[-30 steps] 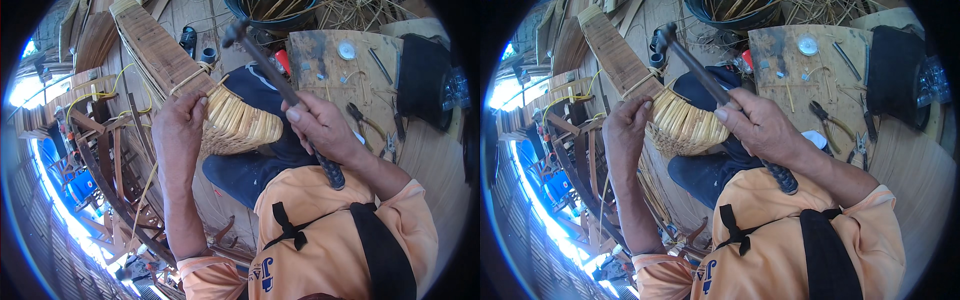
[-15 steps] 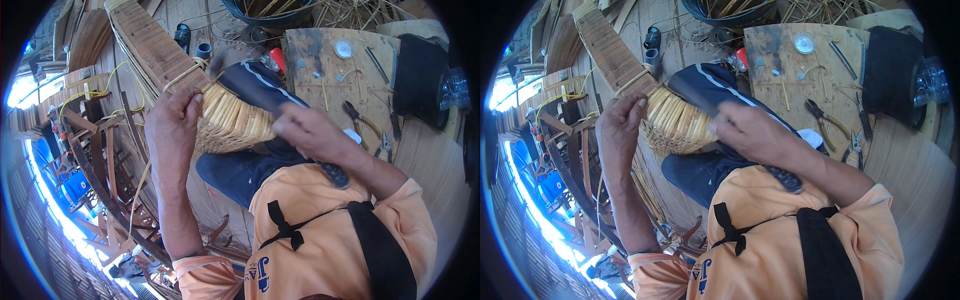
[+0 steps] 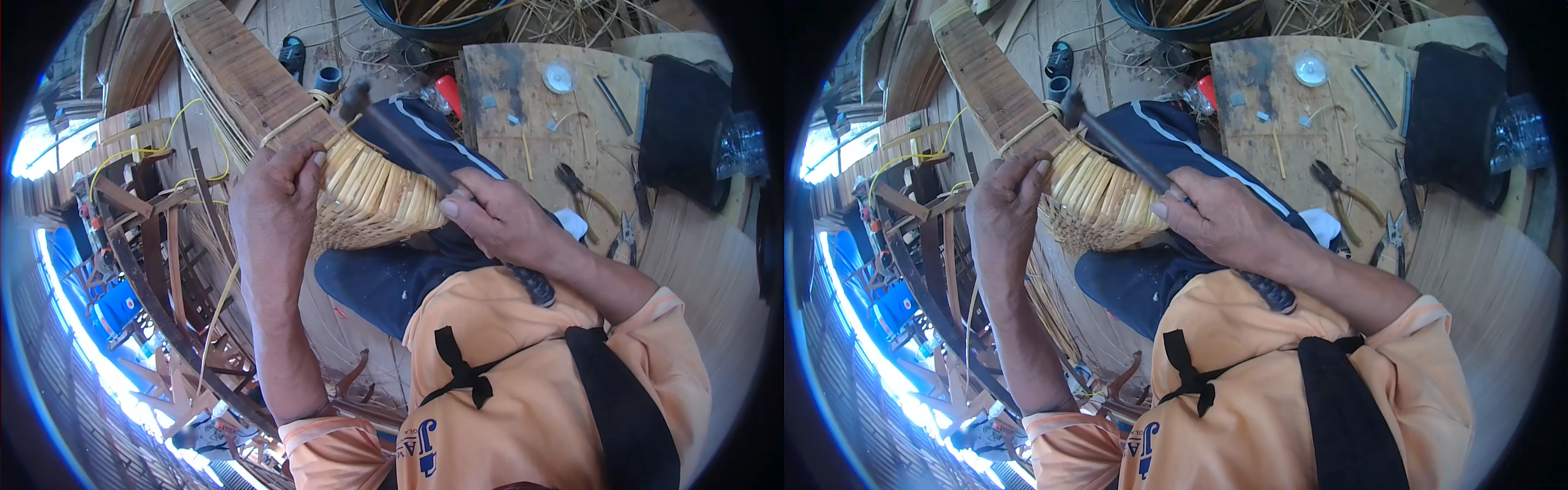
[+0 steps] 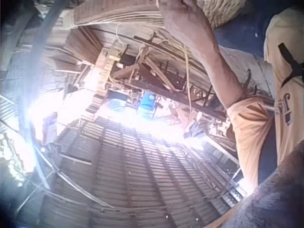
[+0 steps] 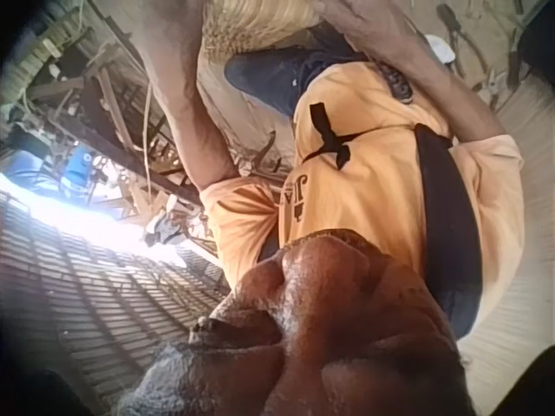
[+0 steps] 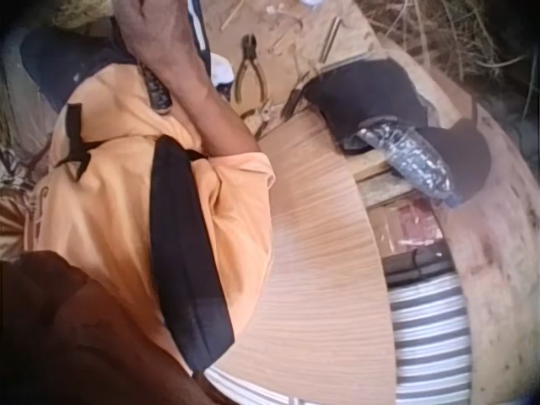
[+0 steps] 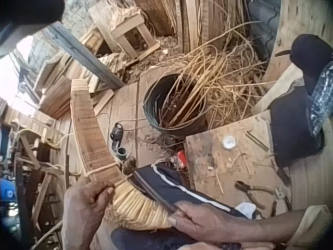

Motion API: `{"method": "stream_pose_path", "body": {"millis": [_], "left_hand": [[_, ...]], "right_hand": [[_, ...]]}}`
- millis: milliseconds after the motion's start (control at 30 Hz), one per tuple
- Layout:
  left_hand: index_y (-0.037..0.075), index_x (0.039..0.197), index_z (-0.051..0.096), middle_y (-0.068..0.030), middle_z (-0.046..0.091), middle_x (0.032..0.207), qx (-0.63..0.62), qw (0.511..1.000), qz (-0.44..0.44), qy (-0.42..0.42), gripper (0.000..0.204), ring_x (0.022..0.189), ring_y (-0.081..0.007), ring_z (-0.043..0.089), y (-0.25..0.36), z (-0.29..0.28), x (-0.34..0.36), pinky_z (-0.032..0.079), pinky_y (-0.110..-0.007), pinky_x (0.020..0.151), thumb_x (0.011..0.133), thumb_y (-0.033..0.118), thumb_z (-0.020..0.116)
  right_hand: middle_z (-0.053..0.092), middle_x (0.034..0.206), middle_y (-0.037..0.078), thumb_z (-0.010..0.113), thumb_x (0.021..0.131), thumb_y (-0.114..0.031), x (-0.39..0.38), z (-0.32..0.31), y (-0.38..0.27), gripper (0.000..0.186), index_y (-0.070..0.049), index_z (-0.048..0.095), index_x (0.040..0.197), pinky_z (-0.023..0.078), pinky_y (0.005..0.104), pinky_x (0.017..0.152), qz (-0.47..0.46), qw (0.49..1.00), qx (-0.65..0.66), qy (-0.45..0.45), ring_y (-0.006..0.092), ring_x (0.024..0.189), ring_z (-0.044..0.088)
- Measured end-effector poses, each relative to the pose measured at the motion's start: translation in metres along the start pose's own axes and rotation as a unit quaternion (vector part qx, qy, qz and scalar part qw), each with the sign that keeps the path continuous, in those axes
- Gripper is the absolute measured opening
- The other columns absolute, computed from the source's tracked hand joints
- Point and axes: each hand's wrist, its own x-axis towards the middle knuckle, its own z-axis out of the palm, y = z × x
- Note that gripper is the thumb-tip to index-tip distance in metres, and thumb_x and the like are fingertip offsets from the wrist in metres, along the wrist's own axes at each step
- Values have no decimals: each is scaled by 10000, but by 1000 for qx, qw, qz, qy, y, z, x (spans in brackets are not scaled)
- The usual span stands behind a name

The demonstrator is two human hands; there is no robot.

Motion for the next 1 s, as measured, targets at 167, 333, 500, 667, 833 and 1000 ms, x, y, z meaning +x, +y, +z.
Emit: {"method": "stream_pose_path", "body": {"millis": [167, 333, 500, 667, 833, 1000], "left_hand": [[72, 952, 699, -138, 574, 749, -26, 999, 19, 15, 167, 682, -287, 590, -3, 3, -3, 458, -370, 648, 836, 170, 631], [71, 949, 701, -133, 569, 748, -31, 999, 9, 8, 164, 679, -286, 587, -1, 1, -4, 456, -367, 648, 838, 170, 629], [69, 957, 684, -137, 587, 770, -27, 999, 28, 15, 159, 692, -292, 595, -5, 0, -5, 460, -371, 651, 842, 161, 623], [29, 946, 619, -149, 614, 795, -84, 995, -42, 39, 131, 703, -296, 606, -2, -3, -20, 472, -362, 655, 850, 118, 610], [11, 911, 612, -63, 606, 722, -42, 998, -12, 35, 158, 642, -110, 532, -10, -6, -18, 442, -271, 624, 886, 167, 610], [17, 904, 612, -140, 621, 769, -81, 994, -75, 9, 109, 652, -248, 602, -6, -11, -20, 475, -333, 636, 853, 113, 613]], "right_hand": [[456, 604, -25, 504, 946, -207, -7, -4, -13, 248, 21, 492, 1041, 363, 182, 419, -37, 993, 96, 60, 41, 453, 458], [460, 645, -22, 519, 949, -234, 2, 5, 9, 205, -35, 483, 984, 368, 196, 435, -106, 992, -66, -12, 38, 486, 449], [451, 618, -27, 514, 952, -248, 0, 0, -13, 244, -17, 491, 1029, 363, 195, 423, 11, 998, 69, 5, 42, 464, 449], [463, 616, -17, 515, 951, -255, -2, -1, -14, 245, -19, 495, 1013, 367, 190, 435, -33, 992, 102, 64, 39, 462, 449], [469, 636, -3, 522, 946, -250, 2, -3, -16, 234, -21, 491, 909, 382, 231, 488, -5, 1000, -15, -18, 67, 533, 451], [499, 652, 10, 518, 947, -257, 1, -1, -11, 243, -14, 514, 949, 390, 226, 493, -40, 999, -4, 19, 66, 536, 474]]}}
